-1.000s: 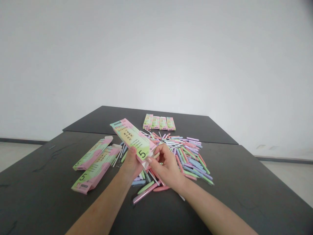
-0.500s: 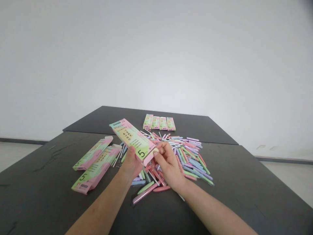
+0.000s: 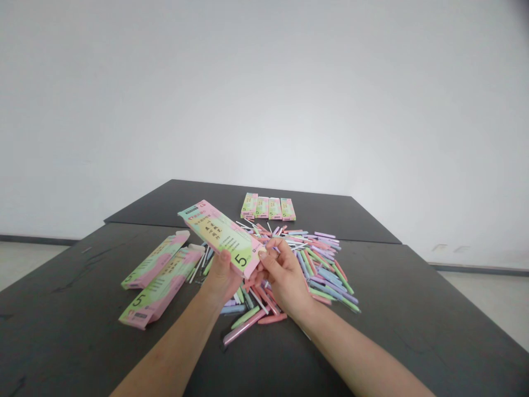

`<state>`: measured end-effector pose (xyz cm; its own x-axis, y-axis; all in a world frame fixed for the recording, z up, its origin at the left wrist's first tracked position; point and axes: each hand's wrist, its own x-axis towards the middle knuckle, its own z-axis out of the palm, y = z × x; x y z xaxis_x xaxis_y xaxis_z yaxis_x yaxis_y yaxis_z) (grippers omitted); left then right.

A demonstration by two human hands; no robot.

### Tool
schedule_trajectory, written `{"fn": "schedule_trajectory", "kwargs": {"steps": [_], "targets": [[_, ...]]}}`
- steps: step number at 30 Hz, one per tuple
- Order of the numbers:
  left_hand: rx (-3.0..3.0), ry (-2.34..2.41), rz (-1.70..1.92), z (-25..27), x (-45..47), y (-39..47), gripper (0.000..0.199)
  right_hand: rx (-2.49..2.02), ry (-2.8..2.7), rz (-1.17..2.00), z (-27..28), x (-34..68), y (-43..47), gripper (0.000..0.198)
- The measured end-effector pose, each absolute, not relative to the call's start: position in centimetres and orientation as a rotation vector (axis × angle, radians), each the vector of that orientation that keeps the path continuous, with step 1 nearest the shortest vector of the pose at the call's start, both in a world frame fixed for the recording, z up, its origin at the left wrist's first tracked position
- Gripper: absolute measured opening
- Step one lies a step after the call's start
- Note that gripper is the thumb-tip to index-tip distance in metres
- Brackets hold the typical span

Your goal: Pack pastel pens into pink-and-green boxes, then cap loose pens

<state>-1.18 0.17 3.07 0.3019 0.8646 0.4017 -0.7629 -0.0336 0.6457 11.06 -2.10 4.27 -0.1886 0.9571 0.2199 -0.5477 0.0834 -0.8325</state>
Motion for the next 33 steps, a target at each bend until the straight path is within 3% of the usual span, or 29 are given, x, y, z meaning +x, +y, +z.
{"fn": "schedule_trajectory", "kwargs": {"steps": [12,33], "targets": [[0.952,0.197,1.329,2.7,-1.1,0.0,0.054,-0.494,-0.917,1.532,4.1,10.2,-2.6,0.043],[0.882,0.217,1.295,2.3,-1.1,0.0,0.052,-0.33,-1.16,1.586,2.3,11.0,-1.0,0.044]]}}
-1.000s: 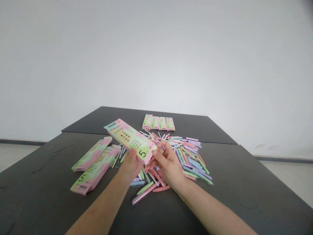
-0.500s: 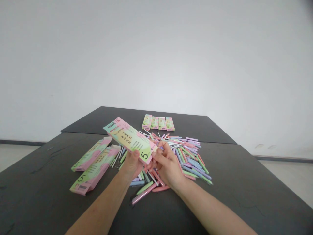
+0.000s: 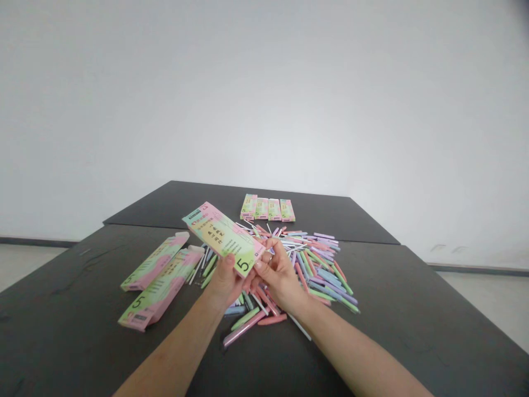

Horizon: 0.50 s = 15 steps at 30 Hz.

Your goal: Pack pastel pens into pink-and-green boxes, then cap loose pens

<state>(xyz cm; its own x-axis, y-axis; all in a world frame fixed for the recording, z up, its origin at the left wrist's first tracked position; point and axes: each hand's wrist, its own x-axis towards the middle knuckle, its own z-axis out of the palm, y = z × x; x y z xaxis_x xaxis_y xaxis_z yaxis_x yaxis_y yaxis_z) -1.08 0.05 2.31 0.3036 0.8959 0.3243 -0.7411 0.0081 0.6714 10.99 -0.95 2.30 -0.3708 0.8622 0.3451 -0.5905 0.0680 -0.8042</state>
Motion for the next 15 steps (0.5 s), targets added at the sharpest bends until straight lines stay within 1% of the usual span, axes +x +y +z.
{"fn": "schedule_trajectory", "kwargs": {"steps": [3,7,10,15], "targets": [[0.846,0.254,1.322,2.5,-1.1,0.0,0.054,-0.331,-1.152,1.593,2.0,10.9,-0.7,0.042],[0.805,0.293,1.295,2.9,-1.3,0.1,0.052,-0.382,-1.151,1.616,2.1,11.3,-0.4,0.04],[0.783,0.306,1.29,3.1,-1.2,0.5,0.051,-0.457,-1.148,1.656,2.5,11.7,0.0,0.035],[0.686,0.451,1.405,3.2,-1.1,1.1,0.038,-0.721,-1.19,1.572,2.7,12.0,1.2,0.033]]}}
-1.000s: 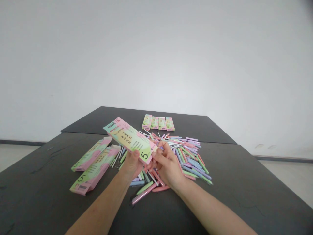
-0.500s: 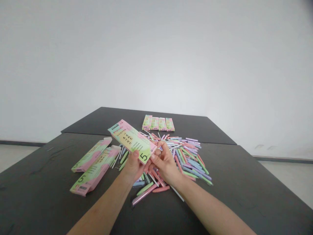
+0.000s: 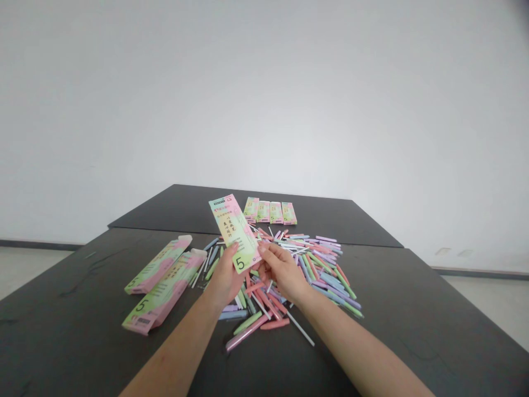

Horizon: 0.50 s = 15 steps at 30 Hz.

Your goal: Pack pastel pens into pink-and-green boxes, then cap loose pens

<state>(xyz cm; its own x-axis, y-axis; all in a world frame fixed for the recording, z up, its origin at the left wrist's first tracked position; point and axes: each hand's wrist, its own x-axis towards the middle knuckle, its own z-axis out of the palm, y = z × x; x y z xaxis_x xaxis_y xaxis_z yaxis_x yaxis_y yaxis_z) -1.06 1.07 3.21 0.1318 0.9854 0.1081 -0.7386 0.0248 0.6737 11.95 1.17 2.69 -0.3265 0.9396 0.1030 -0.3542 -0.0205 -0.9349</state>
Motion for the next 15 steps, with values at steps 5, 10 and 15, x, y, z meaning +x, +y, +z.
{"fn": "schedule_trajectory", "kwargs": {"steps": [5,10,15], "targets": [[0.721,0.562,1.403,2.8,-1.3,1.6,0.04,-0.781,-1.294,1.54,2.4,11.8,2.3,0.035],[0.671,0.831,1.603,2.1,-1.7,2.4,0.037,-1.051,-1.126,1.384,3.2,12.6,7.4,0.028],[0.655,0.998,1.609,1.5,-1.7,2.5,0.031,-1.276,-1.027,1.317,2.8,14.1,16.4,0.019]]}}
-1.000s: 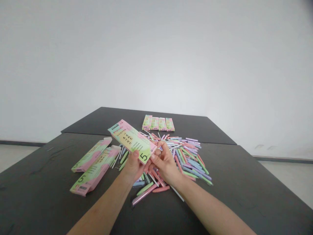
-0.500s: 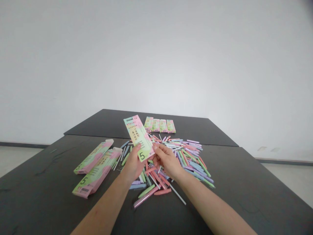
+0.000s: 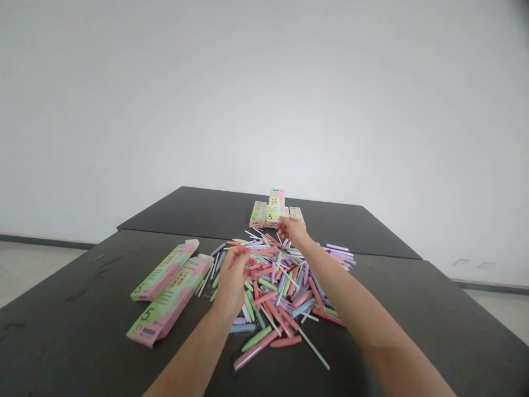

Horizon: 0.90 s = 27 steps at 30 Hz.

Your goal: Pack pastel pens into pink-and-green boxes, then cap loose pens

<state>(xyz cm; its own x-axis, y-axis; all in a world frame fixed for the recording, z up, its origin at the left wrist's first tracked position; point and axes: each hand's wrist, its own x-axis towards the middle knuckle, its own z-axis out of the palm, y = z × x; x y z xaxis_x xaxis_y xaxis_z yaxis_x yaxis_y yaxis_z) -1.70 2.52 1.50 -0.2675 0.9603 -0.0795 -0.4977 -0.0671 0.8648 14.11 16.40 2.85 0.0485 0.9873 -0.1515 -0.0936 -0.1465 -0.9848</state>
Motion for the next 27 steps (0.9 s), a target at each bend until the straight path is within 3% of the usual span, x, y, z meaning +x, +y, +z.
{"fn": "schedule_trajectory", "kwargs": {"steps": [6,27], "targets": [[0.749,1.059,1.551,1.7,-1.2,1.9,0.025,-1.502,-0.976,1.328,-0.3,14.1,22.8,0.034],[0.752,1.068,1.503,1.4,-0.8,1.6,0.029,-1.596,-1.128,1.244,-3.1,13.7,24.9,0.034]]}}
